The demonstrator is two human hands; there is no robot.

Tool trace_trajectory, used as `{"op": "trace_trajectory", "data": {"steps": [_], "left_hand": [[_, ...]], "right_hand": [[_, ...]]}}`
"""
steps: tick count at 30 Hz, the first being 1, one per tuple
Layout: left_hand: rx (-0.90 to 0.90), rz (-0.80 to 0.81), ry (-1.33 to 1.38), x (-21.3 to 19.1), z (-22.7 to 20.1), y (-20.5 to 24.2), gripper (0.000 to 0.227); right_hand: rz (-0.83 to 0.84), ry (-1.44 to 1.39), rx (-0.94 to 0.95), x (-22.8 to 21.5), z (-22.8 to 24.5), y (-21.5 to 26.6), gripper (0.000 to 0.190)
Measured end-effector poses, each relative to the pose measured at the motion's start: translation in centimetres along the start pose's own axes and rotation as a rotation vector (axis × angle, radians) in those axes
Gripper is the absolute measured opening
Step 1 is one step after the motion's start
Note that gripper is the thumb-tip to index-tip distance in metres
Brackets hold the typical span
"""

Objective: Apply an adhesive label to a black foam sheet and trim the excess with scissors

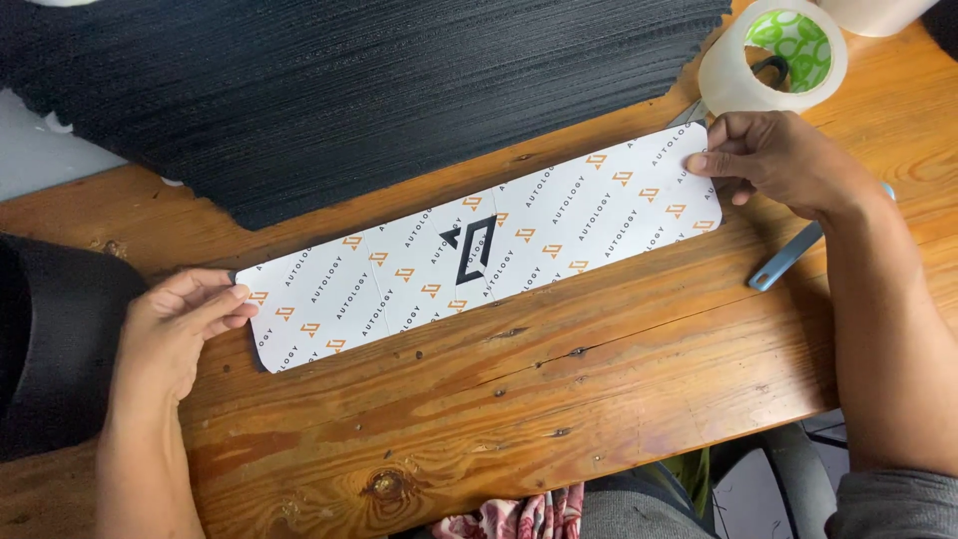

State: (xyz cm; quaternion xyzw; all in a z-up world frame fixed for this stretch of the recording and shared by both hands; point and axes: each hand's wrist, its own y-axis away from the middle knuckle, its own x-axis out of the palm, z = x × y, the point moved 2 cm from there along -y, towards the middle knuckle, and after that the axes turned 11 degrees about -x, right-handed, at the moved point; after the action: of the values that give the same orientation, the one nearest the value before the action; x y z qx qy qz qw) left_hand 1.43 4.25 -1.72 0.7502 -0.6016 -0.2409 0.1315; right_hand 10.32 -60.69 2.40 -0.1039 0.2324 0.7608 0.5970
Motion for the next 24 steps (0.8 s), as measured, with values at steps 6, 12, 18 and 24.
{"op": "trace_trajectory", "data": {"steps": [6,12,18,24], "left_hand": [[-0.003,0.02,0.025,0.4,-0.7,0.6,0.023],[0.068,-0.075,-0.058,1.0,-1.2,0.9,0.009],[0.115,-0.089,-0.09,0.7,-1.7,1.4,0.006],[0.135,-0.101,-0.141,0.6,-1.3,0.8,0.005]], "right_hand": [[0.002,-0.002,-0.037,-0.2,-1.1,-0.5,0.012],[0.003,0.014,-0.017,-0.1,-1.2,-0.6,0.015],[0.02,-0.059,-0.063,0.6,-0.3,-0.6,0.014],[0.029,-0.084,-0.097,0.6,-1.0,-0.9,0.013]]}}
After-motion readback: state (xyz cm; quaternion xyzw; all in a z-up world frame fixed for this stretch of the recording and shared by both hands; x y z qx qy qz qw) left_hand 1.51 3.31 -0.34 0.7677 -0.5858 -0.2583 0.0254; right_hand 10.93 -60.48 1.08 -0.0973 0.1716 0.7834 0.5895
